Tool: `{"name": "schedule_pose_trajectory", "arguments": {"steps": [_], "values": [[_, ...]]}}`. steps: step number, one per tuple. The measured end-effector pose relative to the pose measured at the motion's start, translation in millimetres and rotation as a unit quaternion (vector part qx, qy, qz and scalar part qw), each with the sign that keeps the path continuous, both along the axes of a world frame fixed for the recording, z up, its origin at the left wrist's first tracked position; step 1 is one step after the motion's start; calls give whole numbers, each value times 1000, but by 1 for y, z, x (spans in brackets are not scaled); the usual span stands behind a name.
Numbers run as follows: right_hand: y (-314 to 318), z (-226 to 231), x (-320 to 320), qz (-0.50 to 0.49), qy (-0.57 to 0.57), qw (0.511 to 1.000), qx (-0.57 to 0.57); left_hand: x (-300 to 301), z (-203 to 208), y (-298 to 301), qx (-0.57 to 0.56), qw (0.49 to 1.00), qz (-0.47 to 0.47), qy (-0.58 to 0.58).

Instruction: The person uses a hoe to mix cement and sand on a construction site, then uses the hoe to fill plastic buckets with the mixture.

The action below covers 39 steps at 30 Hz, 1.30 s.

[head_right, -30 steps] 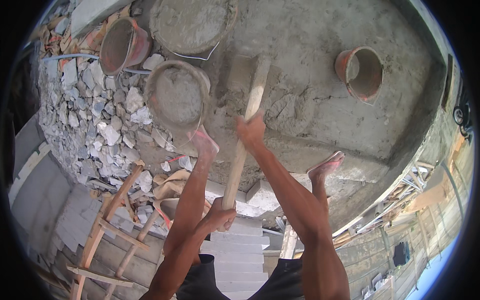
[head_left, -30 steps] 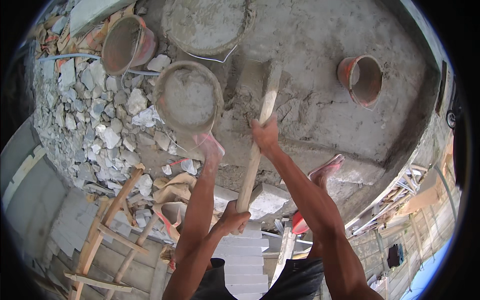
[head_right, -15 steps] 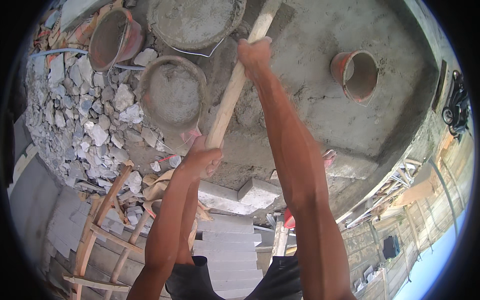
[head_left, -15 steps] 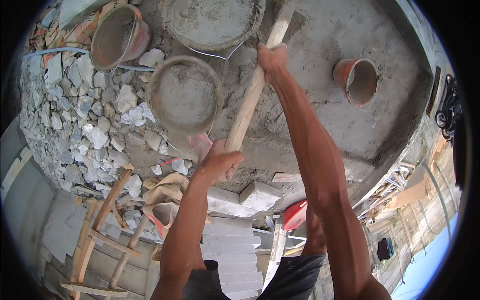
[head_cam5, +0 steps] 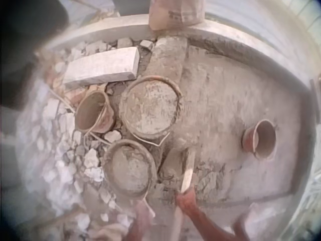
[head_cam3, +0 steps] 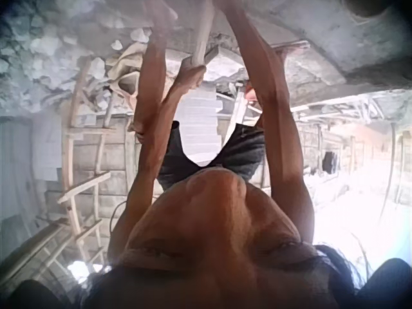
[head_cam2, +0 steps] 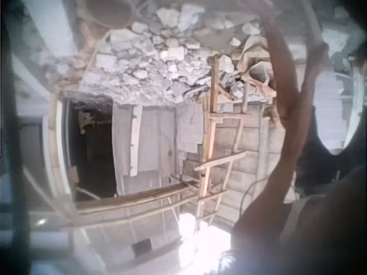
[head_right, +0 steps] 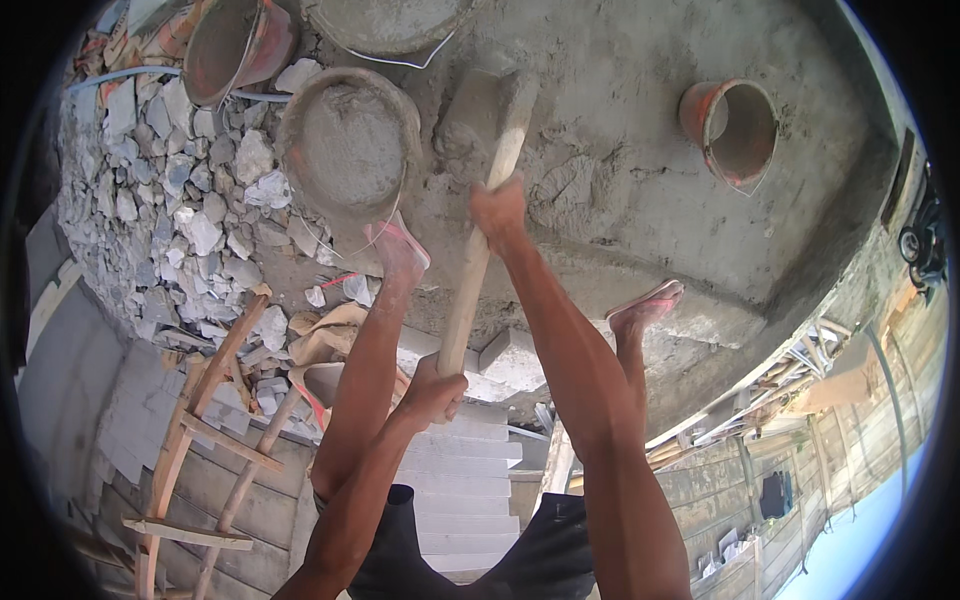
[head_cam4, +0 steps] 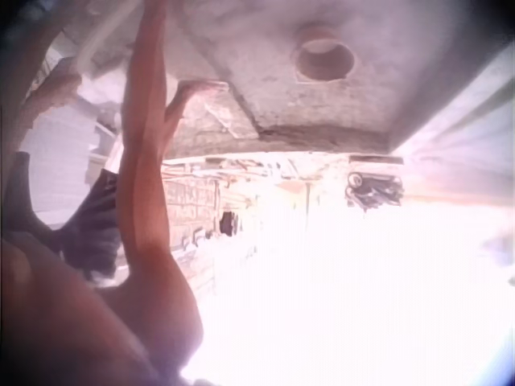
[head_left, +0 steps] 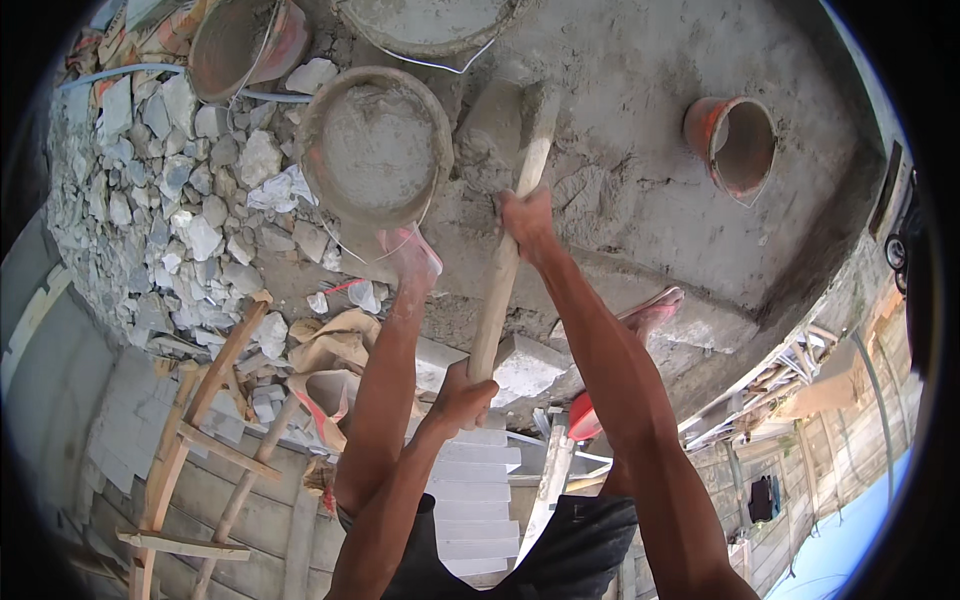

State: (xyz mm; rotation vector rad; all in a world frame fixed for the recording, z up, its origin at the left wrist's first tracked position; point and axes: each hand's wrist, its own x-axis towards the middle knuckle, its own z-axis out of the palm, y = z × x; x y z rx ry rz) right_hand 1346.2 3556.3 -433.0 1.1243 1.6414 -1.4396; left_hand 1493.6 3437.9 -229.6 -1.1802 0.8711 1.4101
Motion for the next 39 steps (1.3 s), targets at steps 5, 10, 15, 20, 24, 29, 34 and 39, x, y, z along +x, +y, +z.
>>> {"name": "schedule_pose_trajectory", "arguments": {"steps": [5,10,15,20,24,29,34,39], "values": [[-1,10,15,167,-13,986,27,26,15,44,-39,998,43,-23],[35,-27,27,213,10,977,-8,22,24,105,-61,987,141,-53],[37,-18,26,204,15,976,-77,21,32,135,-93,983,153,-39],[76,-6,-5,166,-76,971,-154,-18,42,164,-101,983,149,-49],[123,25,-20,43,-162,960,-223,-57,64,185,-68,987,137,-41],[213,74,-20,-82,-178,964,-178,-86,123,213,40,992,113,-38],[256,148,-27,-152,-140,956,-206,-104,210,223,86,995,35,37],[333,252,-57,-251,-72,954,-151,-107,265,261,163,981,21,106]]}}
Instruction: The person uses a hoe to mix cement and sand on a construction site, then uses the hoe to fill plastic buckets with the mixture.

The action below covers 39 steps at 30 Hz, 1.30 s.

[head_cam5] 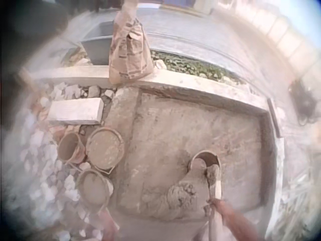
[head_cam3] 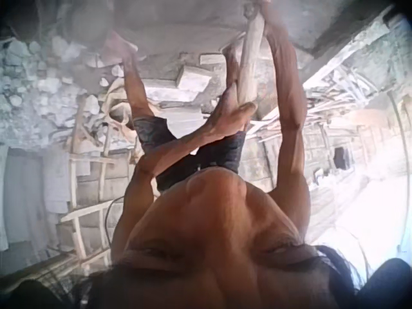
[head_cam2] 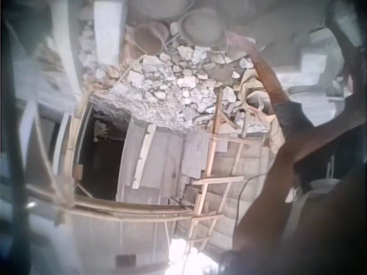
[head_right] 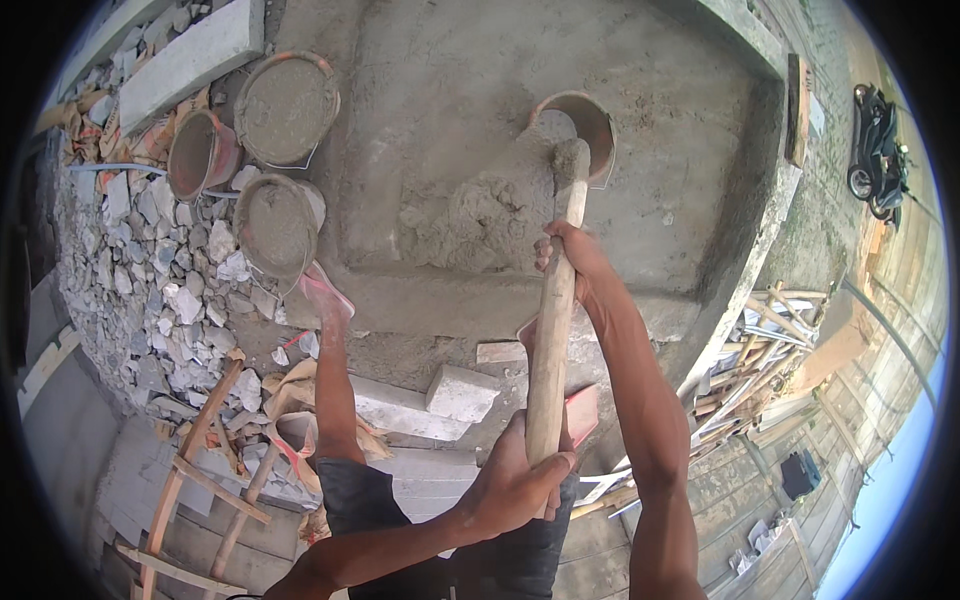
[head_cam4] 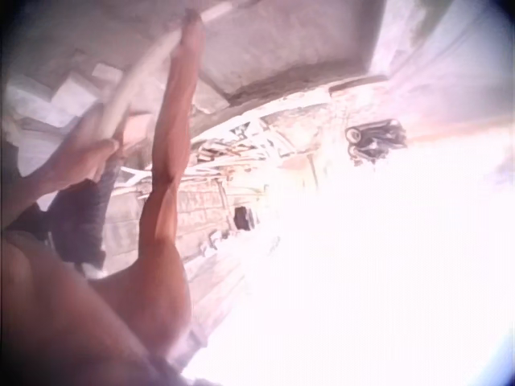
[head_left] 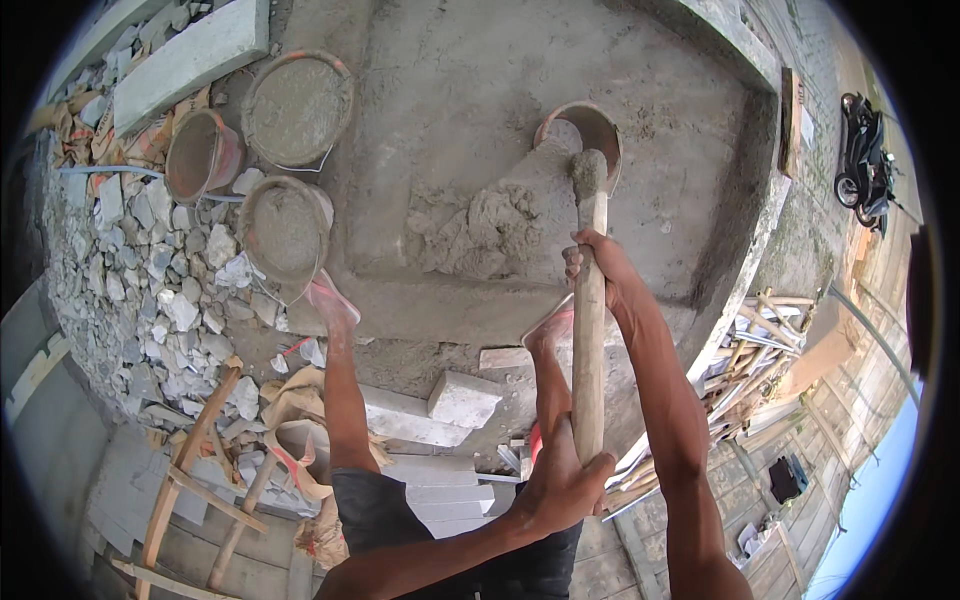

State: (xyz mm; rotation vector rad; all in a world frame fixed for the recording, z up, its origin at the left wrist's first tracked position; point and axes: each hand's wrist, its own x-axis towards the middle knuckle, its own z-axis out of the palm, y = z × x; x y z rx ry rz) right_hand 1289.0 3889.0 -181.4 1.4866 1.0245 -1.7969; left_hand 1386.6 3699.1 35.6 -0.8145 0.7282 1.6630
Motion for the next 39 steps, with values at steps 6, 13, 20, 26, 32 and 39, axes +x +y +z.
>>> {"name": "schedule_pose_trajectory", "arguments": {"steps": [6,13,20,26,32,39], "values": [[43,30,-29,-38,149,981,114,-3,-44,8,-35,972,-146,181],[41,-116,7,-16,304,910,281,47,-310,-12,-237,829,-361,355],[20,-165,48,-36,277,922,267,52,-399,-28,-290,775,-435,356],[31,-167,32,-36,269,929,253,60,-400,-20,-291,777,-433,351],[33,-132,78,-100,271,931,224,89,-367,-28,-261,779,-416,390],[118,-90,135,-253,241,891,291,76,-302,28,-99,783,-445,423]]}}
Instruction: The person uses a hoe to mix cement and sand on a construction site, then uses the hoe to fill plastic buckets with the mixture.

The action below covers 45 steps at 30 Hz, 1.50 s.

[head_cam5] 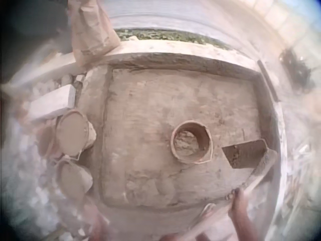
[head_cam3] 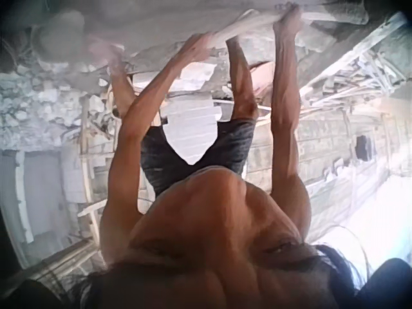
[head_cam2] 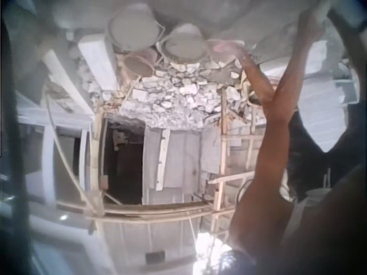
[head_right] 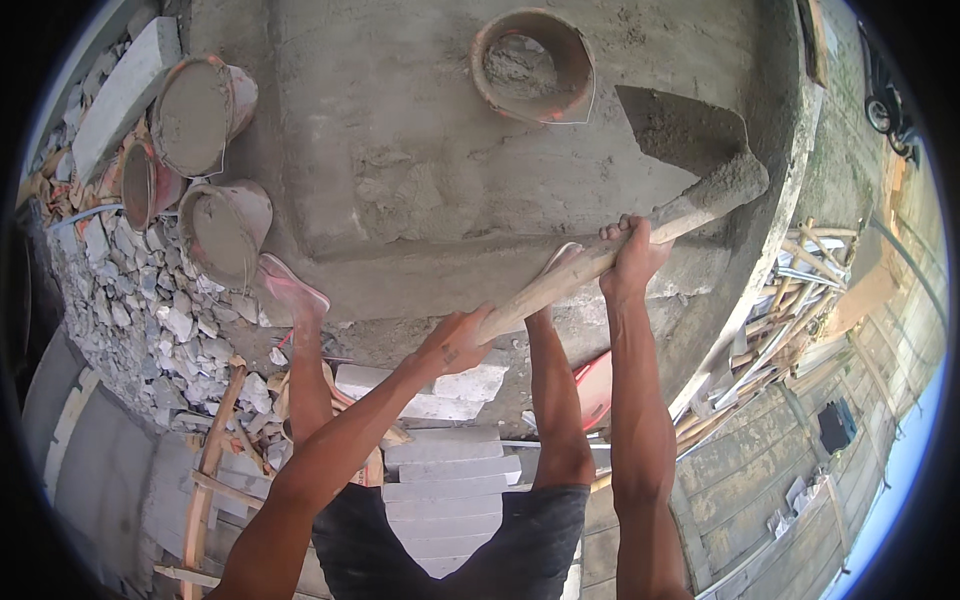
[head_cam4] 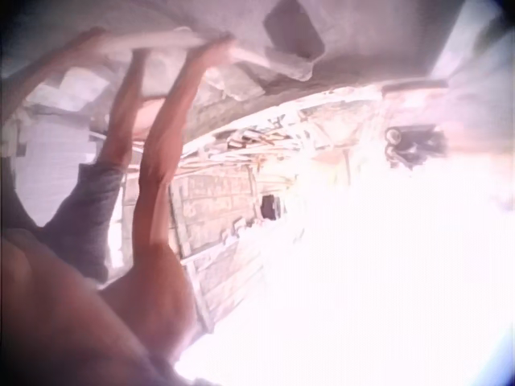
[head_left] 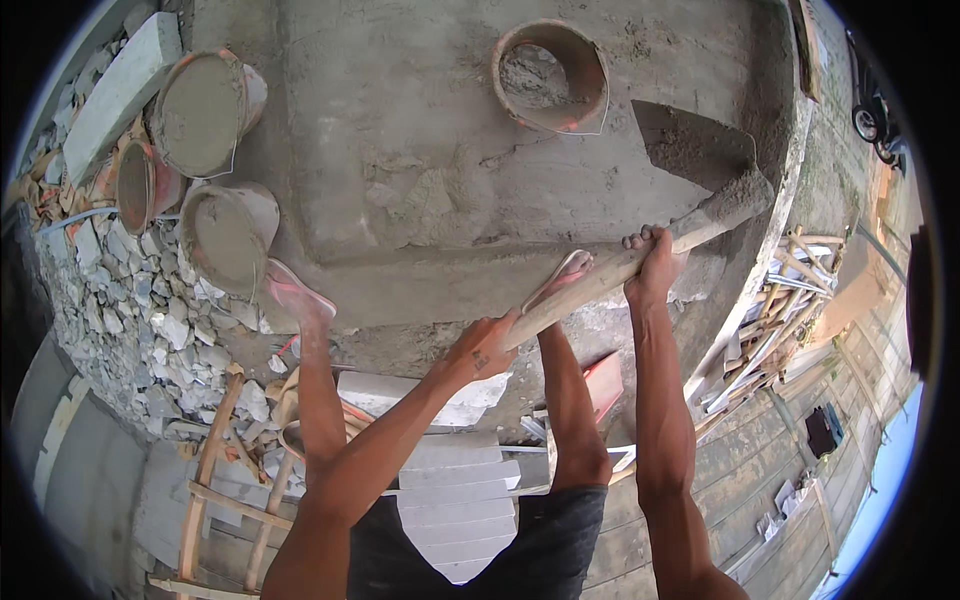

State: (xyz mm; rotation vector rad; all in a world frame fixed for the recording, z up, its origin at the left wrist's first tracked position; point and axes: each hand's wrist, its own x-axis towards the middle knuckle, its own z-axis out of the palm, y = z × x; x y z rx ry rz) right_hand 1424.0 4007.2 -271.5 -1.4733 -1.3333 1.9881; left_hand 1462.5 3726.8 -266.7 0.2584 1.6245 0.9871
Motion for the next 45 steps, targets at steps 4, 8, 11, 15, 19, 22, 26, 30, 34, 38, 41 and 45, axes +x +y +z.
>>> {"name": "schedule_pose_trajectory", "arguments": {"steps": [4,8,11,15,19,22,26,30,34,38,41,45], "values": [[40,-70,18,-73,-94,993,-4,-36,-12,25,-59,994,-85,-15],[-3,-131,20,-76,-133,988,-20,-49,-22,-1,-127,984,-114,-49],[-51,-168,11,-33,-195,980,21,-57,-18,-37,-160,981,-103,-46],[-139,-174,-12,52,-273,960,-24,-51,-14,-100,-201,976,-55,-71],[-178,-183,13,155,-338,928,27,-8,-6,-135,-200,973,19,-111],[-195,-187,13,272,-411,865,98,34,11,-133,-193,955,119,-192],[-234,-169,-19,401,-389,829,32,77,28,-105,-233,893,291,-251],[-234,-188,-8,537,-396,744,33,76,48,-76,-227,830,367,-353],[-233,-211,-18,558,-385,735,5,40,62,-58,-212,793,442,-363],[-201,-221,-47,612,-397,683,-37,-8,71,-35,-152,736,501,-429],[-229,-185,-89,578,-421,684,-142,-51,89,-54,-92,711,528,-455],[-201,-130,-113,565,-422,697,-135,-62,134,-37,-35,692,539,-479]]}}
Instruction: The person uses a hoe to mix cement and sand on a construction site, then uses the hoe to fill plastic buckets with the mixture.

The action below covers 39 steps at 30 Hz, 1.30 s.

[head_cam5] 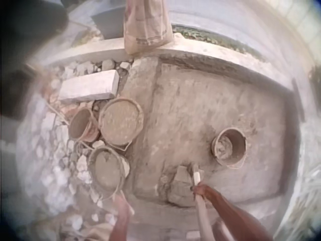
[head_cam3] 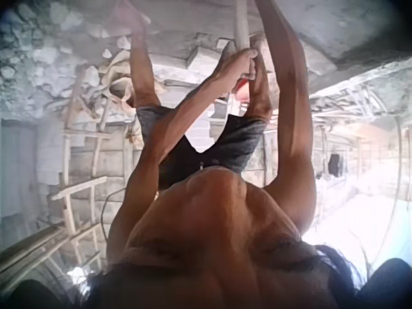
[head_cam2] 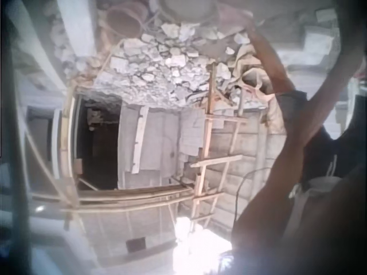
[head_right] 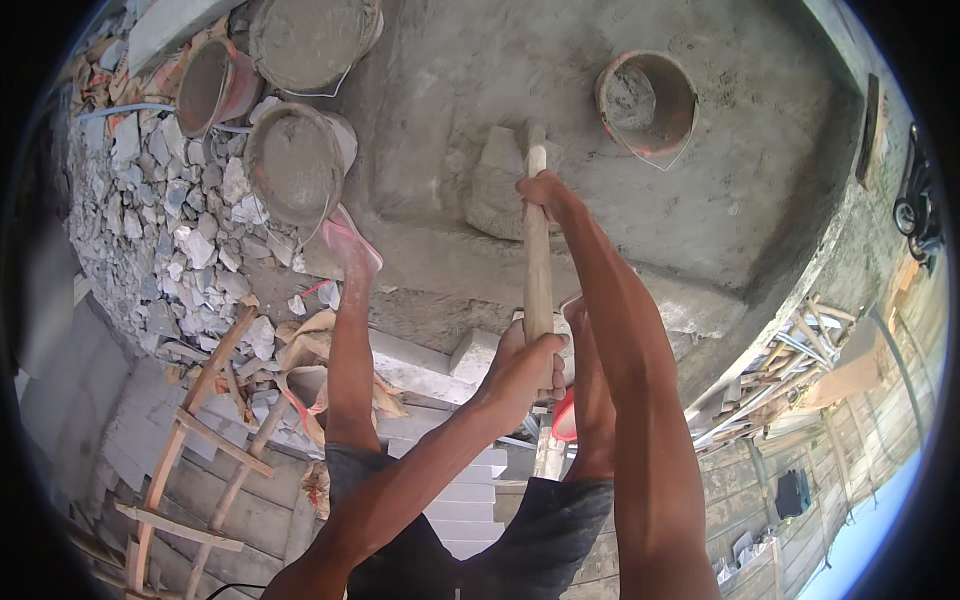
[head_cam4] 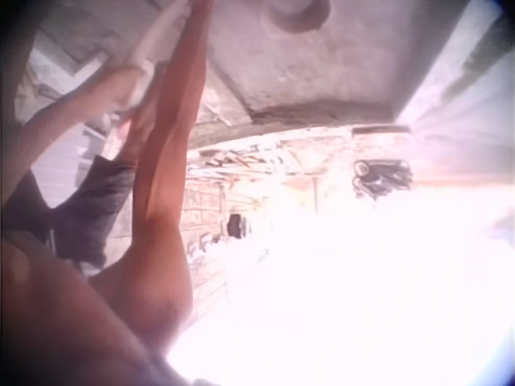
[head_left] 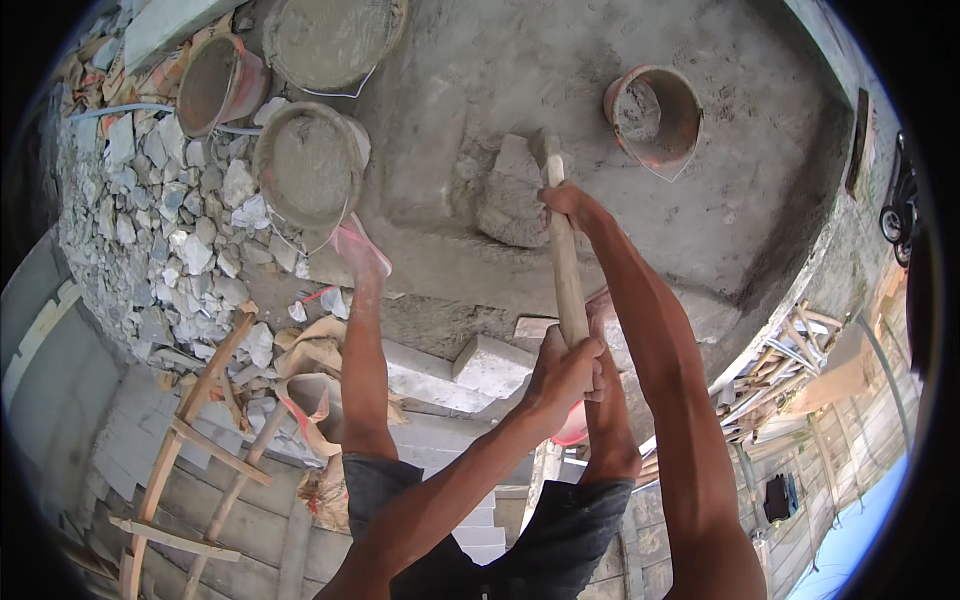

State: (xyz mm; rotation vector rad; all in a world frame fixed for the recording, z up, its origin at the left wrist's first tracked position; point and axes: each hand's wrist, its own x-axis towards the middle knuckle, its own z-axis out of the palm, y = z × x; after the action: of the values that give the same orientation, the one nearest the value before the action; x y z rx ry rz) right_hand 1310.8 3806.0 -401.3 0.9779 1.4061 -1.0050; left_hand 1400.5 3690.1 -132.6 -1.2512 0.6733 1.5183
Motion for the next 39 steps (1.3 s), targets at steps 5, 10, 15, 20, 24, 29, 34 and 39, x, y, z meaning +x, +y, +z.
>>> {"name": "schedule_pose_trajectory", "arguments": {"steps": [5,10,15,20,24,29,34,39], "values": [[28,81,-31,-20,44,999,-24,-11,85,27,69,995,15,66],[77,205,-78,-91,73,992,-43,-32,163,63,178,968,-33,170],[124,268,-97,-136,189,972,8,-16,178,81,168,935,-85,299],[141,237,-55,-177,377,903,108,55,72,81,-67,867,-251,424],[132,136,-3,-222,456,853,123,104,-98,48,-105,799,-388,447],[127,89,1,-231,455,848,144,69,-185,25,-111,709,-556,420],[106,103,21,-272,492,813,151,92,-192,14,-172,705,-523,448],[127,84,7,-269,392,867,147,78,-174,22,-149,713,-553,406]]}}
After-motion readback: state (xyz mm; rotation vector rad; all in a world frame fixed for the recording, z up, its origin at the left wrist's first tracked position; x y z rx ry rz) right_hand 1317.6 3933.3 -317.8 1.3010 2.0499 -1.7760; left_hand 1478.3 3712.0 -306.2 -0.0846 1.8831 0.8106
